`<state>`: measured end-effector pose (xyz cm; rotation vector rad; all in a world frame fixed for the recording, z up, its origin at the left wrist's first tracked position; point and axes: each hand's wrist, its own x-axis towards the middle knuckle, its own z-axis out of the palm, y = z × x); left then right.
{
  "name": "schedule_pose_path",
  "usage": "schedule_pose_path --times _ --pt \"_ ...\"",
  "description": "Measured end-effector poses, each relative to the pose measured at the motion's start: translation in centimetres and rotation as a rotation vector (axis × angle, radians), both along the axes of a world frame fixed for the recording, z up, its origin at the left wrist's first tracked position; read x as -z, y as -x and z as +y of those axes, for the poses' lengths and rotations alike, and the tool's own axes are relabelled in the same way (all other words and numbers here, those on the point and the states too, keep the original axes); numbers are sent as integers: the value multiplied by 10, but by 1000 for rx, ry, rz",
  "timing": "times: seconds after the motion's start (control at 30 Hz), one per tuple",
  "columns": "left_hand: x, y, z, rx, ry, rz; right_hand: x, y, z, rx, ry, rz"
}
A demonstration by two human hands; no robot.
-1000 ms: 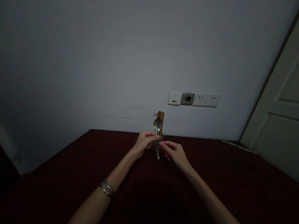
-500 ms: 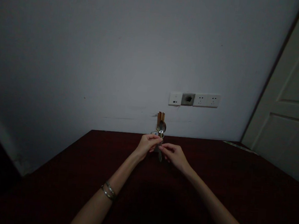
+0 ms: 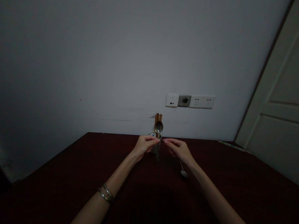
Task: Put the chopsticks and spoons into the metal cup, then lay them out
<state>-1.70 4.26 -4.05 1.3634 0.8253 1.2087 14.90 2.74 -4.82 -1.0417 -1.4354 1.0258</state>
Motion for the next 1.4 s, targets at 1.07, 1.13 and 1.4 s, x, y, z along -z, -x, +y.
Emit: schedule_pose_path --times 1.07,1.13,1.4 --pt "39 64 56 -149 7 73 -37 21 57 114 -89 -15" --pt "57 81 70 -253 61 33 -40 19 72 166 -131 -4" --pt "112 114 93 -435 216 -64 -21 12 116 356 -147 31"
